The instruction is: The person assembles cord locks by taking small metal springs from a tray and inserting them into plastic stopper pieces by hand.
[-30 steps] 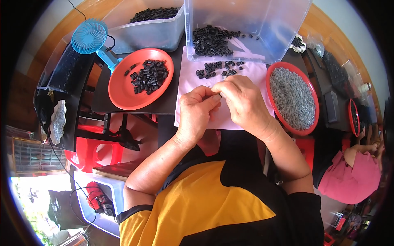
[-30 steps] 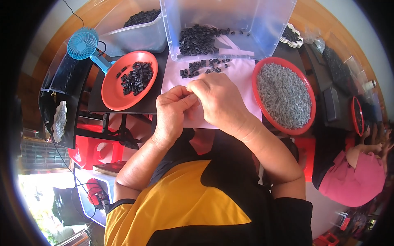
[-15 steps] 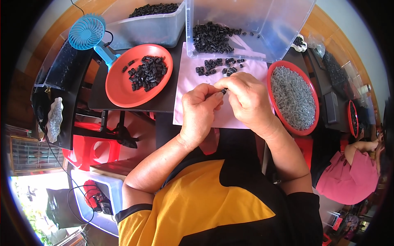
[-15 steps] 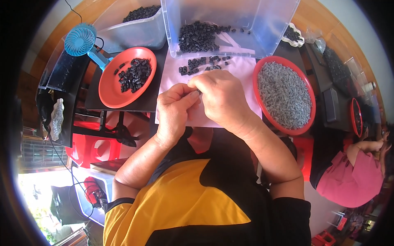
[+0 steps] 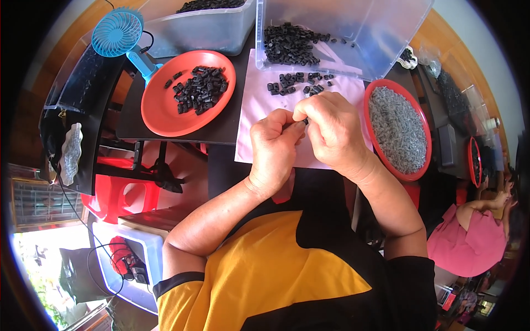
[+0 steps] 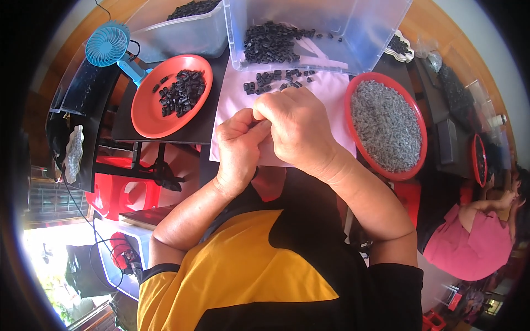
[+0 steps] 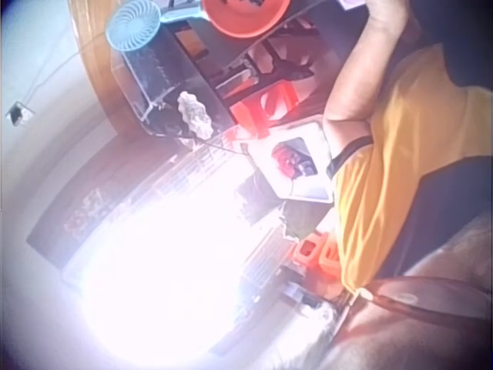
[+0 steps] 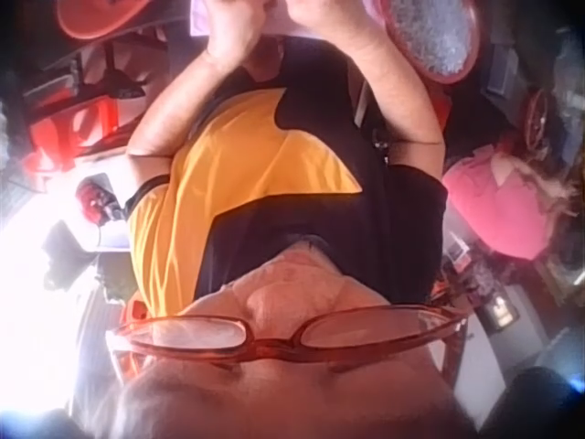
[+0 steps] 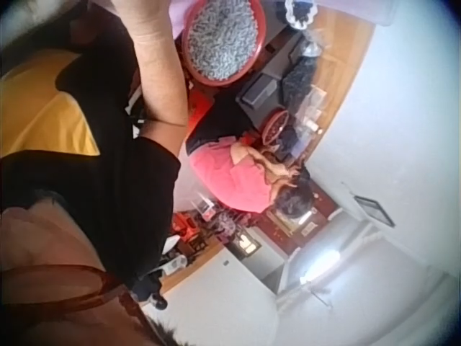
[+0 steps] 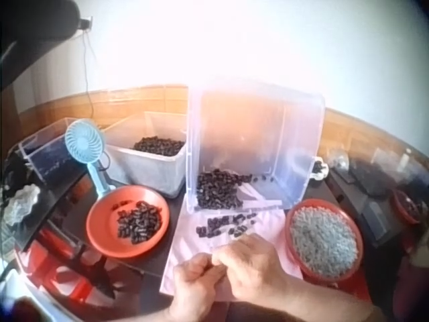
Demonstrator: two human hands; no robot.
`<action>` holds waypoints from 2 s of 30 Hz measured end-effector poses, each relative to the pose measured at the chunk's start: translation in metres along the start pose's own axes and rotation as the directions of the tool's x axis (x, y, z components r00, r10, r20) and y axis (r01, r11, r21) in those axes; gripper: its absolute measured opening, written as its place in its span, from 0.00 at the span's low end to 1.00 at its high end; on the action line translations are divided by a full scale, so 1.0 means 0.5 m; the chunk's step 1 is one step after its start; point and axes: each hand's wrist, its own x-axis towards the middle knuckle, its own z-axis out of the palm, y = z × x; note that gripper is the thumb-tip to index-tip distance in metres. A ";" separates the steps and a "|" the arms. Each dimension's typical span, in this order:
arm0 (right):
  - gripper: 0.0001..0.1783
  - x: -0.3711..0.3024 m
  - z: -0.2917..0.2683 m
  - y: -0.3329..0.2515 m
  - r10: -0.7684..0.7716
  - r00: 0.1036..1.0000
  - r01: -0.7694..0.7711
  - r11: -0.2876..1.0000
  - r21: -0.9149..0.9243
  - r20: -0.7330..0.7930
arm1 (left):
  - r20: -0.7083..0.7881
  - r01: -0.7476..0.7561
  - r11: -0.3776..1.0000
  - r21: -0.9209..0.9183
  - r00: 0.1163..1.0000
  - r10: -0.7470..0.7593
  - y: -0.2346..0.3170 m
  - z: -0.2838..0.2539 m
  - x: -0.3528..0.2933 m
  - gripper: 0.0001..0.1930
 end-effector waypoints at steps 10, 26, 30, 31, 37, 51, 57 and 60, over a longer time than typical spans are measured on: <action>0.12 -0.021 0.010 -0.013 -0.043 0.998 0.038 0.992 -0.122 -0.036 | -0.015 -0.001 0.997 0.076 1.000 0.002 0.014 -0.005 0.003 0.03; 0.21 -0.045 0.038 -0.026 -0.181 0.952 0.094 0.941 -0.326 -0.248 | -0.097 0.166 0.943 -0.288 0.975 -0.201 0.048 0.033 -0.026 0.08; 0.18 -0.050 0.041 -0.036 -0.189 0.943 0.116 0.959 -0.260 -0.275 | -0.066 0.169 0.929 -0.330 0.977 -0.201 0.048 0.033 -0.037 0.10; 0.18 -0.055 0.046 -0.035 -0.182 0.937 0.107 0.962 -0.250 -0.298 | -0.067 0.158 0.942 -0.297 0.980 -0.185 0.044 0.031 -0.037 0.10; 0.23 -0.048 0.015 -0.036 0.070 0.967 -0.101 0.988 -0.118 -0.243 | -0.092 0.073 0.993 -0.094 0.992 -0.082 0.081 -0.027 -0.005 0.05; 0.09 -0.181 -0.317 0.107 0.591 0.805 -0.491 0.710 -0.505 0.050 | 0.246 -0.427 0.572 0.701 0.897 0.369 0.077 -0.061 0.093 0.08; 0.08 -0.200 -0.317 0.125 0.479 0.857 -0.312 0.777 -0.548 0.192 | 0.486 -0.591 0.292 0.752 0.796 0.359 0.018 0.028 0.146 0.08; 0.06 -0.210 -0.308 0.140 0.435 0.891 -0.285 0.758 -0.586 0.130 | 0.546 -0.629 0.149 0.763 0.750 0.374 0.002 0.048 0.159 0.08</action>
